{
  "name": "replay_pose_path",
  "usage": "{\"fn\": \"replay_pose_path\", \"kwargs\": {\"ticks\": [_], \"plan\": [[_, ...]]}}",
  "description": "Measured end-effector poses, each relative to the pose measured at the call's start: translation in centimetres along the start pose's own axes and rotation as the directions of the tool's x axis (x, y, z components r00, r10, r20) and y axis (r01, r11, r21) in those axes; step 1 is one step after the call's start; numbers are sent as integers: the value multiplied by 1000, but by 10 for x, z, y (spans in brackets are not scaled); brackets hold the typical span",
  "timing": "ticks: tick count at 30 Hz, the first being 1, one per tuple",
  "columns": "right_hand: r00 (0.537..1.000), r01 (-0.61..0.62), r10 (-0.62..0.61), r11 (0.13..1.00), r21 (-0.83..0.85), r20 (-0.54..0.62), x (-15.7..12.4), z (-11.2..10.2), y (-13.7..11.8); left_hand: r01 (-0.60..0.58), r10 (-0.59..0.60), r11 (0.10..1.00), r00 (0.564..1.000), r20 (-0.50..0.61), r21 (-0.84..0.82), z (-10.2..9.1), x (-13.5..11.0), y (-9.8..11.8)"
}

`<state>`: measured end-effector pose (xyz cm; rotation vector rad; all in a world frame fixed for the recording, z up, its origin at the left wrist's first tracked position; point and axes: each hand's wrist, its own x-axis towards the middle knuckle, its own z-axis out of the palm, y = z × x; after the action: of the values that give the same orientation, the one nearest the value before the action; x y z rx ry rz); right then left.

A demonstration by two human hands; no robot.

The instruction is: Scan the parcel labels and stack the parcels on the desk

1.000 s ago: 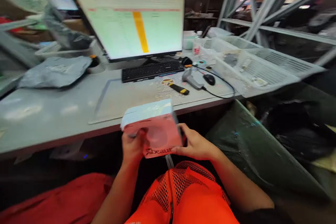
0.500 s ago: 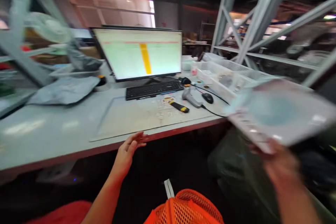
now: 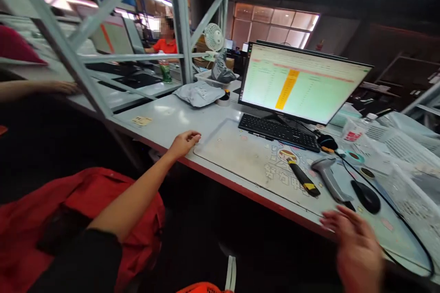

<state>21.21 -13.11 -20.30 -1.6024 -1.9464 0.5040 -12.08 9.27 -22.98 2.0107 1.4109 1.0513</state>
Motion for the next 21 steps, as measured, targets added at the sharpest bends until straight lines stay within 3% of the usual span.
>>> {"fn": "replay_pose_path", "kwargs": {"ticks": [2, 7, 12, 16, 21], "plan": [[999, 28, -29, 999, -43, -25, 20, 16, 2, 7, -5, 983, 1000, -12, 185, -7, 39, -9], [988, 27, -48, 989, -145, -144, 64, 51, 24, 67, -51, 909, 998, -49, 411, -14, 122, -28], [968, -1, -42, 985, -170, -246, 77, 63, 55, 106, -102, 829, 994, -37, 549, -8, 185, -42], [968, -1, -35, 990, -143, -247, 74, 62, 60, 146, -158, 794, 987, -30, 590, -2, 209, -52], [972, -3, -31, 989, -145, -233, 75, 62, 56, 93, -139, 759, 990, 21, 644, -4, 193, -63]]}}
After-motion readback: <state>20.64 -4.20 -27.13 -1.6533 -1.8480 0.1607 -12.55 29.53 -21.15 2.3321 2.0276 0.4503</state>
